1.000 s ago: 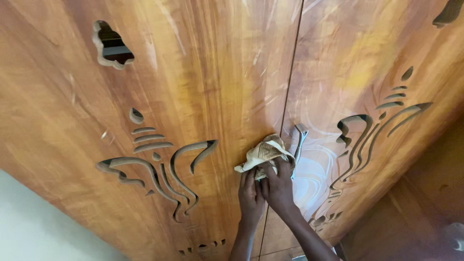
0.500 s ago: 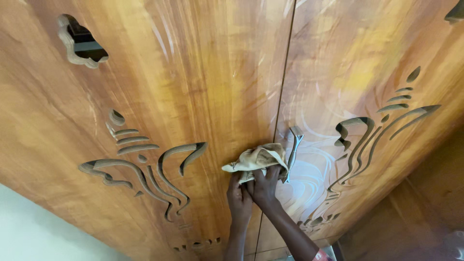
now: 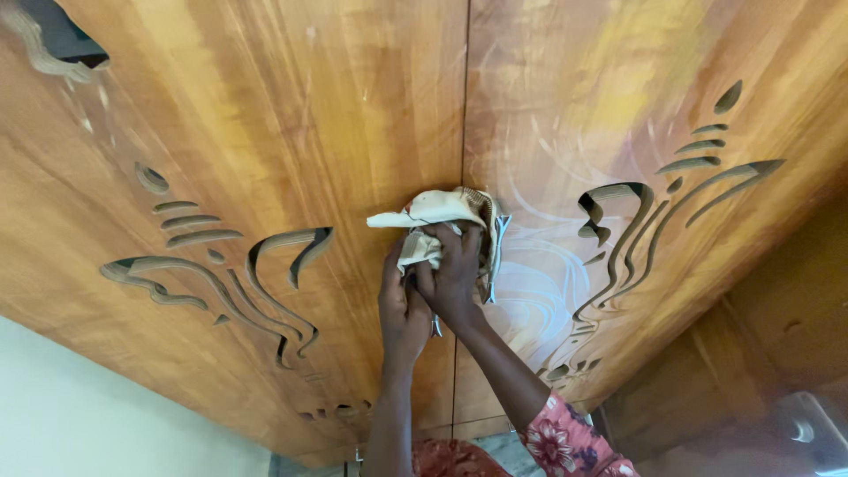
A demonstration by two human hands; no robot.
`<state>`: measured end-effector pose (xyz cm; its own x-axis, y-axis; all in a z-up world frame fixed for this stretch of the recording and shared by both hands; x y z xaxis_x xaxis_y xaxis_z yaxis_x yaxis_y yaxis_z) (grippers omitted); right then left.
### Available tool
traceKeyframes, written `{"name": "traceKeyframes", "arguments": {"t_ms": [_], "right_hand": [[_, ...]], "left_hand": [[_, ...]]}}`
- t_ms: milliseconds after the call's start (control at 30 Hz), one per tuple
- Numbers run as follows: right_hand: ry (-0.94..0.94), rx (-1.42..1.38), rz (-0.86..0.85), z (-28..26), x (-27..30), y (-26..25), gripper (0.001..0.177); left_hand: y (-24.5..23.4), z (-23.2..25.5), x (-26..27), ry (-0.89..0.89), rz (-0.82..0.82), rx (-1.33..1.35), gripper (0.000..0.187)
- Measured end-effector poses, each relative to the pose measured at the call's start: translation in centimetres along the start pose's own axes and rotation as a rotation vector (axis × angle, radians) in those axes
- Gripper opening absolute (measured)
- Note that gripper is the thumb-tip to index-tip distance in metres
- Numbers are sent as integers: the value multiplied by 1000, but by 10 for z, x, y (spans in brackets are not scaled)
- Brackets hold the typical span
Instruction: The person wipes the surface of a wooden cabinet with a cloth, moving across the carved designs and handles. The person continues wiping different sections of the cabinet doors throughout the clip.
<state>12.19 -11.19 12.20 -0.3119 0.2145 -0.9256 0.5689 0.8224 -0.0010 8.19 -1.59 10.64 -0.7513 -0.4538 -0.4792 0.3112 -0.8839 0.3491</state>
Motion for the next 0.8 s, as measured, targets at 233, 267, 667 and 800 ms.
{"name": "traceKeyframes", "arguments": {"t_ms": [233, 267, 667, 800], "right_hand": [[92, -152, 9, 42, 80, -4, 56], [195, -188, -43, 54, 102, -4, 55], [64, -330, -263, 38, 94, -36, 61], [151, -307, -267, 12, 39, -32, 75]], "left_hand": [[8, 2, 36, 197, 83, -152, 58], [7, -1, 43, 253, 88, -208, 60], [10, -46, 73, 3, 231, -81, 57], [9, -12, 53, 72, 202, 44, 50]]}}
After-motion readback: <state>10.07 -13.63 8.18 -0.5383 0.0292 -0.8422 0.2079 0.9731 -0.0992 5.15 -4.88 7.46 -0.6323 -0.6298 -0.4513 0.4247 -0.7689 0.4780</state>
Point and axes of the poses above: each hand's wrist, its own x-axis away from the middle knuckle, its own y-axis out of the palm, z = x × y, the point moved 4 cm from there along -x, towards the middle knuckle, and after that the axes turned 12 degrees about z, right-handed, at the moved point
